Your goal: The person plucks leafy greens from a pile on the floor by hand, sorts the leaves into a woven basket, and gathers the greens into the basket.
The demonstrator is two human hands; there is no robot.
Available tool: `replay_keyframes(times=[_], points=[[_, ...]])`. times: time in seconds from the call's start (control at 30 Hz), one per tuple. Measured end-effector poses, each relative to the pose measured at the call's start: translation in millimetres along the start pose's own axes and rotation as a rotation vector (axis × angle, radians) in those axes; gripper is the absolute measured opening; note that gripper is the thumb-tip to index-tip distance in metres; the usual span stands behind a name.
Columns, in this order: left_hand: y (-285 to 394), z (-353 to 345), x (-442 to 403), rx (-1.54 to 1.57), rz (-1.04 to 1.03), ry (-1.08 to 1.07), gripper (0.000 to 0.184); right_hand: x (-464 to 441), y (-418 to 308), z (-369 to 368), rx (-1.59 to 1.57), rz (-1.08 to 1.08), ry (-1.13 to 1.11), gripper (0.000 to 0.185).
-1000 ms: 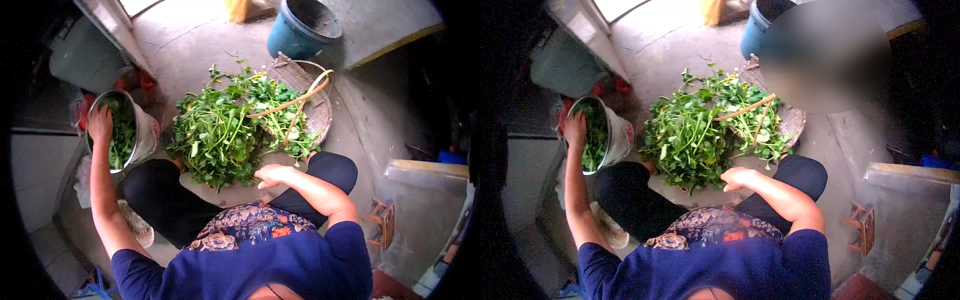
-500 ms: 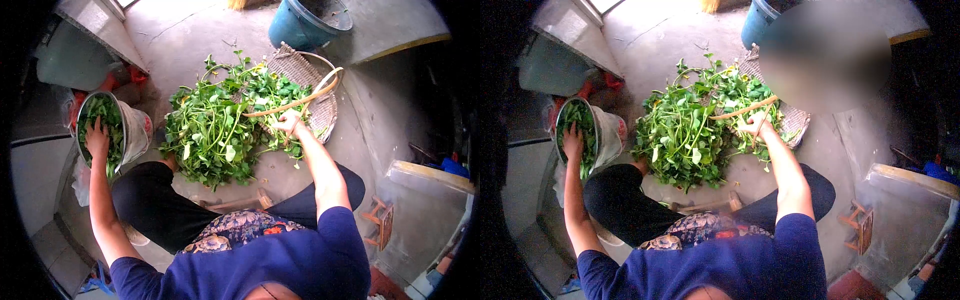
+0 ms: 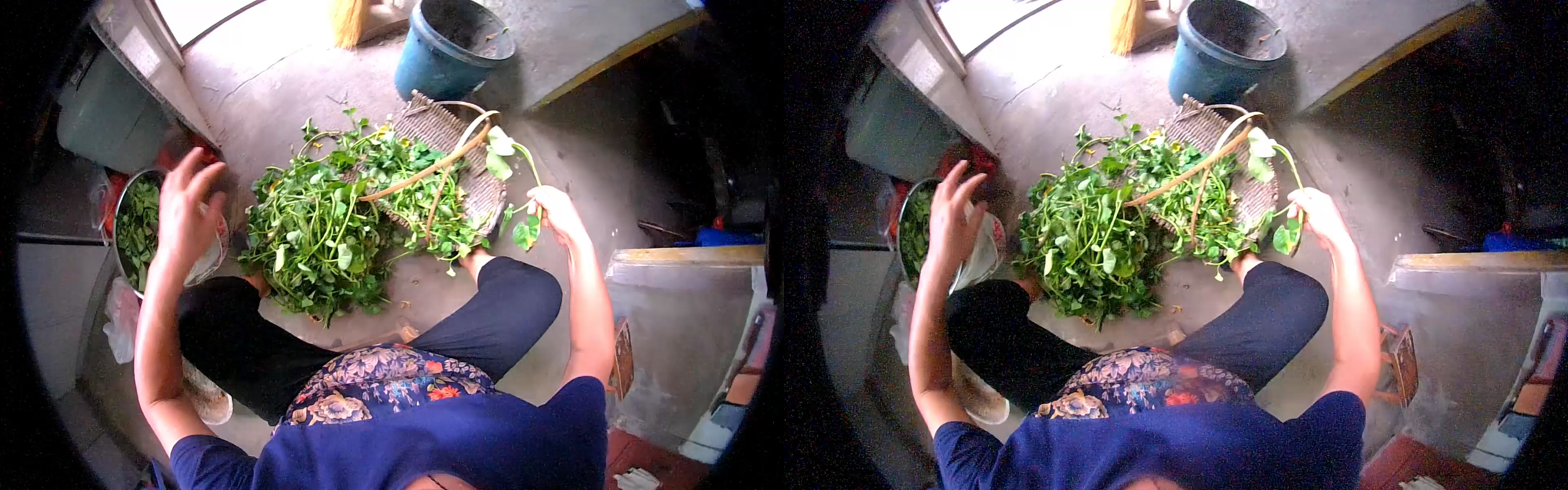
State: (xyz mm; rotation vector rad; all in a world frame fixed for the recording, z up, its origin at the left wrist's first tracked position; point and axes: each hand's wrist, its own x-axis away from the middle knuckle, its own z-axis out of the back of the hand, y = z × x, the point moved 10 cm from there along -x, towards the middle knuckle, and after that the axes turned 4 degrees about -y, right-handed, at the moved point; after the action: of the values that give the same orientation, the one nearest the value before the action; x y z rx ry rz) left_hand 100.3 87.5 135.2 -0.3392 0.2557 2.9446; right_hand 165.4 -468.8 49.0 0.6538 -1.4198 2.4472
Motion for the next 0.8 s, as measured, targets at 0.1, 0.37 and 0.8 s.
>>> replay_keyframes(times=[0.1, 0.37, 0.8], points=[[92, 21, -2, 0.147, -0.218, -0.077, 0.04, 40, -12, -15, -0.198, 0.095, -0.037, 0.019], [233, 6, 46, 0.593, -0.625, -0.235, 0.036, 38, -70, -153, 0.217, 0.415, -0.381, 0.041], [218, -108, 52, 0.593, -0.623, -0.578, 0.039, -245, 252, -112, 0.355, -0.311, 0.134, 0.061]])
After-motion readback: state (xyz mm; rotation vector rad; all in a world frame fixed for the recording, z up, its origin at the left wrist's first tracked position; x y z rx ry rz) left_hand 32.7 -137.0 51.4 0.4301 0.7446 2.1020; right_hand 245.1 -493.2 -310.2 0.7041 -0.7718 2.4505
